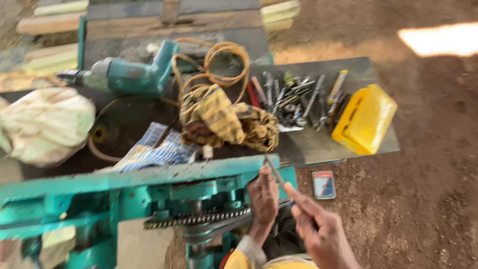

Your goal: The person works on the internal components of a woodworking machine, using a screwdriver and a metal file to adjust parts and clear debris from the chain and gears.

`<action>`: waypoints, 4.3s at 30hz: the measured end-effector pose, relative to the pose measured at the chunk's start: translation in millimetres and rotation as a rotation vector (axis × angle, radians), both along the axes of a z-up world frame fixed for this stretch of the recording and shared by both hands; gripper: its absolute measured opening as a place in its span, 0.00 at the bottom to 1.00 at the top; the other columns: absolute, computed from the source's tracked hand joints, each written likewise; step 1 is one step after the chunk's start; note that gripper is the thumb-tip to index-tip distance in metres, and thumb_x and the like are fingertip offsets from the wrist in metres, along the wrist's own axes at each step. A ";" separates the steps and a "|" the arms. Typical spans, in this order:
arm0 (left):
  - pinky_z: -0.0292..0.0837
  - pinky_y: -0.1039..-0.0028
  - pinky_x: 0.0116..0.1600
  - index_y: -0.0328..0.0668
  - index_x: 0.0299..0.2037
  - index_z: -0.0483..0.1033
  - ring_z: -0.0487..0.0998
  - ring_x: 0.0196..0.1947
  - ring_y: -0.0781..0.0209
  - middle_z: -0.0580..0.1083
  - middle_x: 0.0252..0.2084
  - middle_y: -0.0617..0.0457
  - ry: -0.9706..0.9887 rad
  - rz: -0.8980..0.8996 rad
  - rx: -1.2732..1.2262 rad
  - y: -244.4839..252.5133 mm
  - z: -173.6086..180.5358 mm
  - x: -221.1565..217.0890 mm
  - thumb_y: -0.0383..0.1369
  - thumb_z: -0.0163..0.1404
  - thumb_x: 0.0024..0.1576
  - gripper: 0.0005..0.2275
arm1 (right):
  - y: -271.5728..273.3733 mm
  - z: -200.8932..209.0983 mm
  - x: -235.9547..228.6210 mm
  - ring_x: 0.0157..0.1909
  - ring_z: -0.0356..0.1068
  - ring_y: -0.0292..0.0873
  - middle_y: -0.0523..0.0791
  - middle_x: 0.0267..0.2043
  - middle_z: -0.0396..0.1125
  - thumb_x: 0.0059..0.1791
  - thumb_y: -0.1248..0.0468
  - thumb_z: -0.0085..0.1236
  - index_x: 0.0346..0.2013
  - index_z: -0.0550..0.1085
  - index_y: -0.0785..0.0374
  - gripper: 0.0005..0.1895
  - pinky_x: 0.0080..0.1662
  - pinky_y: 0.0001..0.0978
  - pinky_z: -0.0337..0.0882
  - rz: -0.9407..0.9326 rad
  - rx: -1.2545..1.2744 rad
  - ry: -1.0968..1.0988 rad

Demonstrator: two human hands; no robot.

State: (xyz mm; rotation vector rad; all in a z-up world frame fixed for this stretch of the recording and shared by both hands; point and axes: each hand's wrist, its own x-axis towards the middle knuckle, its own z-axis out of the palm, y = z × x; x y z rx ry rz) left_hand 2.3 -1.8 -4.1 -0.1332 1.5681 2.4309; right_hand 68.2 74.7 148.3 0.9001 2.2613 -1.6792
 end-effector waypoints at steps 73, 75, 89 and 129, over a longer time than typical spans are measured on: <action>0.58 0.76 0.23 0.37 0.26 0.73 0.65 0.19 0.76 0.67 0.18 0.62 0.049 0.114 -0.009 3.6 31.5 -0.7 0.42 0.46 0.70 0.21 | -16.5 22.9 -52.1 0.21 0.52 0.30 0.41 0.21 0.61 0.52 0.66 0.51 0.69 0.70 0.53 0.28 0.24 0.26 0.56 0.308 0.546 0.035; 0.65 0.76 0.26 0.38 0.31 0.77 0.69 0.23 0.78 0.72 0.23 0.63 0.120 0.149 0.056 4.8 33.5 0.4 0.43 0.45 0.69 0.19 | -18.1 12.3 -67.5 0.26 0.56 0.27 0.37 0.26 0.63 0.53 0.67 0.52 0.67 0.70 0.58 0.25 0.28 0.21 0.61 0.334 0.451 0.204; 0.67 0.74 0.29 0.33 0.37 0.79 0.72 0.29 0.75 0.74 0.28 0.67 0.206 0.159 -0.195 8.7 17.6 3.2 0.37 0.42 0.70 0.17 | -7.2 3.0 -71.0 0.25 0.54 0.29 0.36 0.30 0.65 0.51 0.65 0.54 0.63 0.73 0.59 0.24 0.27 0.24 0.61 0.226 0.321 0.171; 0.62 0.79 0.33 0.42 0.32 0.75 0.66 0.28 0.74 0.70 0.27 0.61 0.073 0.219 -0.033 -18.6 70.1 9.8 0.45 0.43 0.68 0.18 | 42.7 -26.6 -0.7 0.20 0.59 0.32 0.43 0.26 0.63 0.52 0.68 0.53 0.67 0.70 0.66 0.27 0.21 0.26 0.61 -0.025 -0.259 0.365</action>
